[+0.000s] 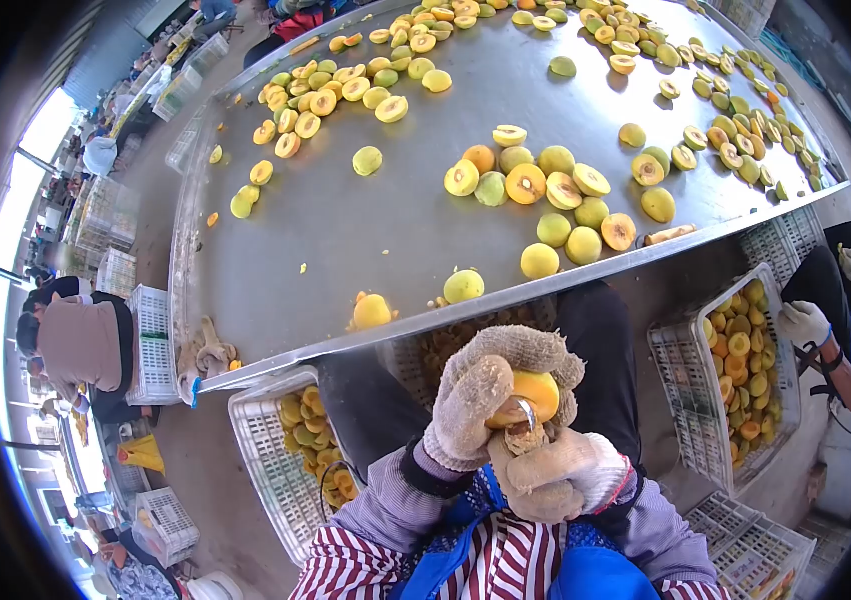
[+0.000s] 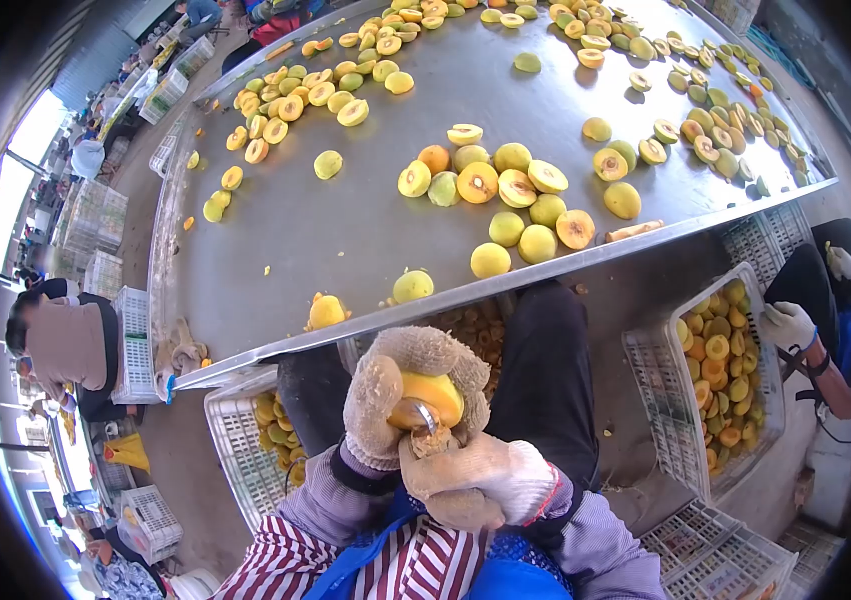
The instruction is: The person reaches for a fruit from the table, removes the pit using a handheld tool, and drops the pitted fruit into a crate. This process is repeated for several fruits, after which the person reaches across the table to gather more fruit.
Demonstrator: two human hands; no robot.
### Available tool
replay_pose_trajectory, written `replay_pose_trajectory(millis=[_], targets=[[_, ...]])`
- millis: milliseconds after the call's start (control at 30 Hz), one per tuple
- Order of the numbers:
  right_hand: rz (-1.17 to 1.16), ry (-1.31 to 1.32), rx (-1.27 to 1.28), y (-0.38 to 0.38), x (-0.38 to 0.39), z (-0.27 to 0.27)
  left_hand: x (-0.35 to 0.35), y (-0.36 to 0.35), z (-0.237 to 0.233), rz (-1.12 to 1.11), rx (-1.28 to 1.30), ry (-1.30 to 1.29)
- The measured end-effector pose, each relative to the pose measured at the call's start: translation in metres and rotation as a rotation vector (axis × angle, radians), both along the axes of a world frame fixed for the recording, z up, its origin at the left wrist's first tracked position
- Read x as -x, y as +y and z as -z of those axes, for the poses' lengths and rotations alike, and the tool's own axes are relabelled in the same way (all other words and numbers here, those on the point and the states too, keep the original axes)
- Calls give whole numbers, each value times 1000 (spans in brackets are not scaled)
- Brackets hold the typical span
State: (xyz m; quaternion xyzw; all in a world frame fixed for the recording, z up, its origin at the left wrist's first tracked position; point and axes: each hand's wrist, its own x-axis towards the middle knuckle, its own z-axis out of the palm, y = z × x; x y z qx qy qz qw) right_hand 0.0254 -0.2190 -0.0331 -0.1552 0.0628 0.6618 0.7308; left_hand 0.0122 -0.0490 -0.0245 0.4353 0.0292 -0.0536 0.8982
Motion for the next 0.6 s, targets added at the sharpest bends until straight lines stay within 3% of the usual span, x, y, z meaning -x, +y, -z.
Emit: replay_pose_trajectory(millis=[67,167,233,267,300,367,433,467,500,533,567,600], targets=[[-45,39,-59,1,4,5,1,-3,5,-48,30,-47],[19,-45,116,3,12,13,-1,1,11,-62,56,-70],[-63,-97,265,8,13,20,-7,-4,30,155,885,41],[-51,-34,116,7,13,13,0,-3,31,5,749,133],[-55,-43,114,8,6,9,-1,4,24,4,747,123],[-217,-274,48,15,-8,2,8,31,10,-191,-226,63],[-247,-311,89,16,-14,0,24,74,9,-320,-559,20],[-198,-316,142,14,-13,3,36,110,19,-368,-572,21],[-148,-319,197,13,-13,6,44,126,17,-643,-347,168],[-100,-307,246,12,-14,2,53,150,25,-823,-329,223],[-105,-304,242,15,-15,-1,67,165,15,-827,-482,358],[-98,-377,314,19,-17,-4,79,202,33,-728,-1114,434]])
